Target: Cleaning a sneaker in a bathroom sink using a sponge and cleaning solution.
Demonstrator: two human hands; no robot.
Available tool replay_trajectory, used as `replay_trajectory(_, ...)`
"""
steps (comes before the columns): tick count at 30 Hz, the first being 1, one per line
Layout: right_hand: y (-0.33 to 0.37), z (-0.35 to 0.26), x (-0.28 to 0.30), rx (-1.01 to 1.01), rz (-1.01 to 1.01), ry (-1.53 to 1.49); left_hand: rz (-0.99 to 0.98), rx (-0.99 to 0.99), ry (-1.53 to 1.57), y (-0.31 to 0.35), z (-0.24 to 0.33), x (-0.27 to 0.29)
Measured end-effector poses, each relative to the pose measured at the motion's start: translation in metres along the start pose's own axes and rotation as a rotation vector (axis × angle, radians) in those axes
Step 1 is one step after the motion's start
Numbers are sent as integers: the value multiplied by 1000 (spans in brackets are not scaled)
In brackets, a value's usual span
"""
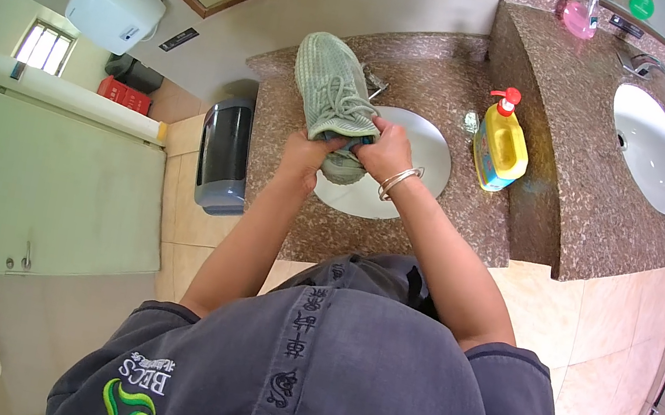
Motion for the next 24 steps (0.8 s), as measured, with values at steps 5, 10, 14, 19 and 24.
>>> replay_trajectory(5, -2, 8, -2, -39, 20, 26, 36, -282, -363, 2, 6, 6)
replay_trajectory(10, 2, -9, 2, -36, 171, 64, 12, -291, -192, 0, 30, -2)
replay_trajectory(14, 9, -44, 8, 143, 237, 25, 54, -387, -180, -12, 24, 7)
replay_trajectory(19, 47, -92, 18, 289, 401, 54, 155, -453, 87, -7, 33, 4)
replay_trajectory(24, 54, -112, 4, 745, 212, 485, 111, -444, 153, -3, 46, 0)
Point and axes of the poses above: each hand's wrist, its own y-axis away from the middle knuckle, its own x-axis out of the back of the hand, z = x × y, the point moved 5 cm from there along -y, towards the middle knuckle, and after that the axes turned 1 degree about -y, right-handed, at the moved point
